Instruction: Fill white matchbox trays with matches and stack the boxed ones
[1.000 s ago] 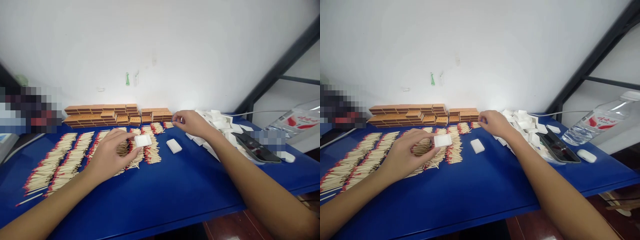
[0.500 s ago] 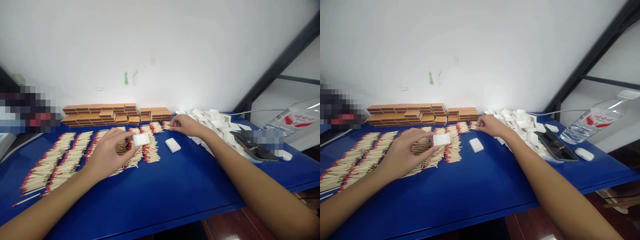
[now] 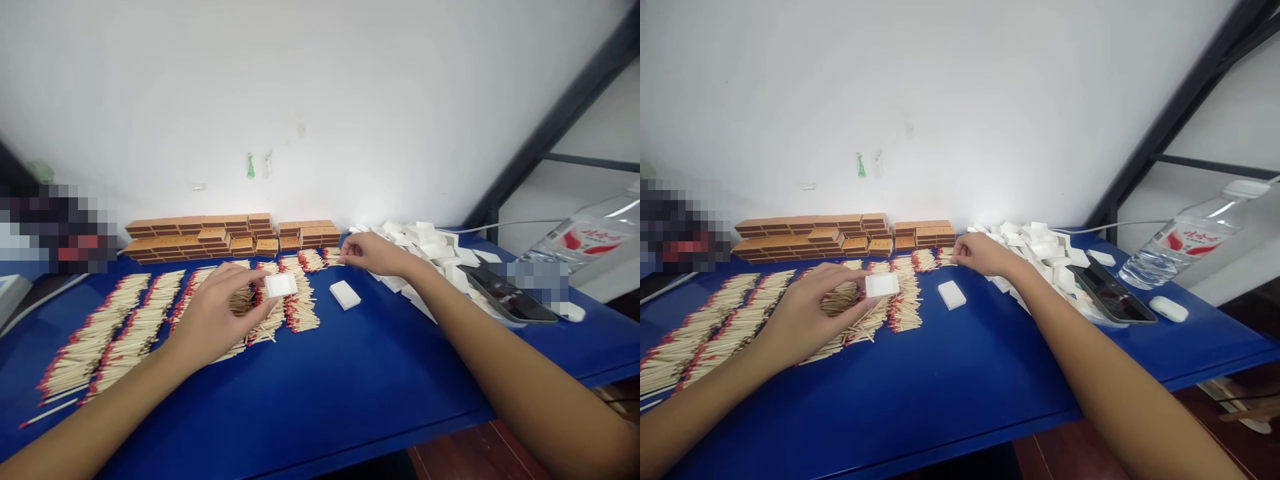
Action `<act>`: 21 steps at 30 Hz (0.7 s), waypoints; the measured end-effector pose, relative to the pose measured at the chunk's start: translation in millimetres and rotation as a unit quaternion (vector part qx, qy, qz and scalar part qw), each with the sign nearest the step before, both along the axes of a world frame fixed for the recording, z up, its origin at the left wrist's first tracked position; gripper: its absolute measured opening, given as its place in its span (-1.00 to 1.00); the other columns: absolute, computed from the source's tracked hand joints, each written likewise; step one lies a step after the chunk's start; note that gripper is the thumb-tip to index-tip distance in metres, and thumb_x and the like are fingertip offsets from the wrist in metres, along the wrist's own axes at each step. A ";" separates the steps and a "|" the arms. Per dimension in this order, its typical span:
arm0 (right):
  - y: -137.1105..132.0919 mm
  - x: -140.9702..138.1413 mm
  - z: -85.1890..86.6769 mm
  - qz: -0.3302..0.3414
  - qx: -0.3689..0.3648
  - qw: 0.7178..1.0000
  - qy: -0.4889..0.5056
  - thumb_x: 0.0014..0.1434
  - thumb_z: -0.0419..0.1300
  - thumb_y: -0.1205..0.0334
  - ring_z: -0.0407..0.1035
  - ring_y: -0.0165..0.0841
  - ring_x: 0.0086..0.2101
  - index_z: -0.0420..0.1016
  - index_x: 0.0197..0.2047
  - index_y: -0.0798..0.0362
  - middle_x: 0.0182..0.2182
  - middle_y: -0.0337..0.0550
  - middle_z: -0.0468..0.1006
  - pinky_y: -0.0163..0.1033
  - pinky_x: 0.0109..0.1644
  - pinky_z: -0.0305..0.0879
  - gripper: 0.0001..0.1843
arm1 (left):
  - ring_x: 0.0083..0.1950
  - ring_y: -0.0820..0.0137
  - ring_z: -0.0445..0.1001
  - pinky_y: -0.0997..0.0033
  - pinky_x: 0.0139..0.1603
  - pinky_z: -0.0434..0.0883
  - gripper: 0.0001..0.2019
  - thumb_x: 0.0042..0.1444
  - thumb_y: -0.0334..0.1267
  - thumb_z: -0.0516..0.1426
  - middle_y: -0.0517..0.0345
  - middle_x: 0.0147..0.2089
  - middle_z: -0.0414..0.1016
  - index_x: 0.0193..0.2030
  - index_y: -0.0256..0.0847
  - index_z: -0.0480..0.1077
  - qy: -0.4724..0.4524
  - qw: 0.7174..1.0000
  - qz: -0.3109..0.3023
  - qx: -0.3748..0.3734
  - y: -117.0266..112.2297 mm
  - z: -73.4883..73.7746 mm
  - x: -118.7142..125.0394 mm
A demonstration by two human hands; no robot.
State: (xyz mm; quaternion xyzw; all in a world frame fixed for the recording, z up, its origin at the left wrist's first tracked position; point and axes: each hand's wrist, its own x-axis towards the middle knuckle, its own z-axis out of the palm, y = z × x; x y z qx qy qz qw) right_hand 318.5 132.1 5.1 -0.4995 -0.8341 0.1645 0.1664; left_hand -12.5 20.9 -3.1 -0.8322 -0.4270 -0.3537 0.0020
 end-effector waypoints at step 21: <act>-73.8 -71.9 21.6 0.186 -0.017 0.971 0.150 0.33 0.22 0.17 0.30 -0.41 -0.38 0.45 -0.27 0.00 -0.37 -0.23 0.48 -0.25 -0.29 0.22 -0.87 | -0.03 0.23 0.48 0.17 0.06 0.41 -0.70 0.24 -0.17 0.26 0.07 -0.06 0.59 0.09 -0.12 0.50 -0.001 1.000 -0.029 0.004 -4.2 -0.7 1.9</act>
